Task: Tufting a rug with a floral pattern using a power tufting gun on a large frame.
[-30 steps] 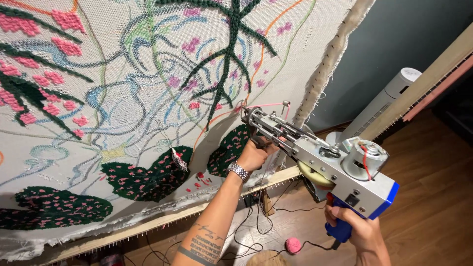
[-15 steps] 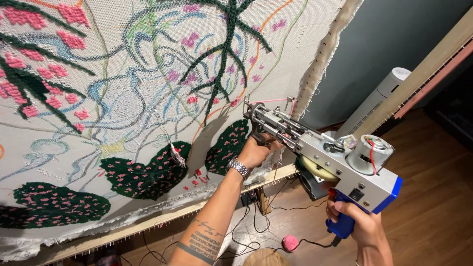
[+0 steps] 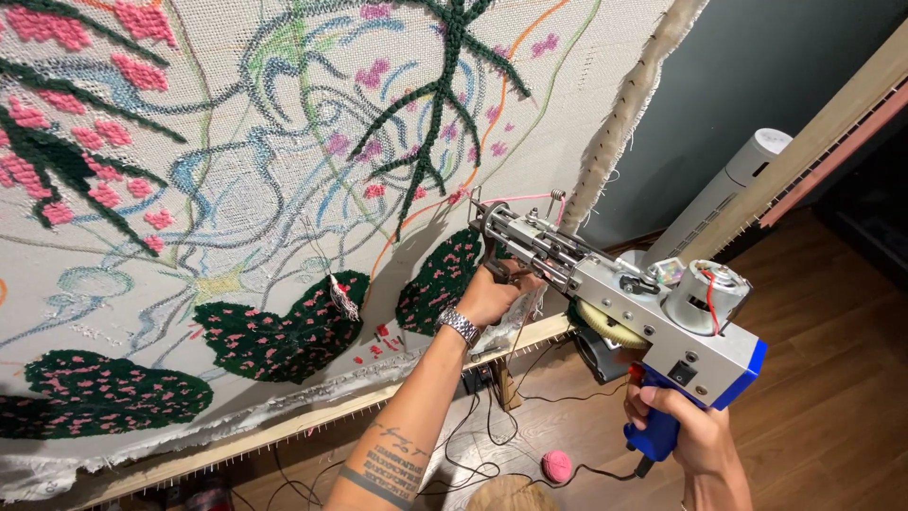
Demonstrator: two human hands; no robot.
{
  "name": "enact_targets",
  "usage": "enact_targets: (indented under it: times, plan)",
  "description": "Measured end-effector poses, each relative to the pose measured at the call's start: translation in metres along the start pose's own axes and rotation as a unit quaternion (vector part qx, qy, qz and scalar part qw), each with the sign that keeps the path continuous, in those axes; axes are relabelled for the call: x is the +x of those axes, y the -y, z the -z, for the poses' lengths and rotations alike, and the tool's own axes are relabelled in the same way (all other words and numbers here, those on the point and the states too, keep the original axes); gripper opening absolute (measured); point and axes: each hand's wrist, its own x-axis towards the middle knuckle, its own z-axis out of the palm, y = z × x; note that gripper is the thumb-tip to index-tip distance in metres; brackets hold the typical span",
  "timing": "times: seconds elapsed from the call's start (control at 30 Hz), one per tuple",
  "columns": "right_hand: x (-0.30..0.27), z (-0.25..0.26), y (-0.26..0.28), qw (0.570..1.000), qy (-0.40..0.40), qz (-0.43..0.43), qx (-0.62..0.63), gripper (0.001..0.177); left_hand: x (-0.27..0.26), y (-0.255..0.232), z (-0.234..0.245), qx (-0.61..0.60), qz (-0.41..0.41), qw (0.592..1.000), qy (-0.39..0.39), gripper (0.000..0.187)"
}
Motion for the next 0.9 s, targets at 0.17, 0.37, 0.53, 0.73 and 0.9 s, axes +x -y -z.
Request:
enact_targets:
  times: [0.17,0.37,0.53,0.73,0.9]
  plan:
    - [0.0,0.001,-0.001,1.0,0.005,-0.002,-0.004,0.036,0.011,0.02,0.007,0.04,-0.054,0.998,-0.007,0.008]
    - [-0.001,-0.003,0.003,1.0,0.004,-0.005,0.007,0.035,0.011,0.016,0.005,0.034,-0.062,0.998,0.0,0.011]
    - [0.001,0.005,-0.007,1.0,-0.002,-0.005,0.006,0.031,0.015,0.026,0.01,0.013,-0.041,0.999,0.017,0.007]
    - [0.0,-0.01,0.001,1.0,0.009,0.001,0.022,0.042,0.011,0.02,0.01,-0.021,-0.034,0.999,0.012,0.015]
    - [0.003,-0.016,0.001,1.0,-0.002,0.011,0.011,0.046,0.006,0.009,0.01,0.137,-0.039,0.989,-0.039,0.027]
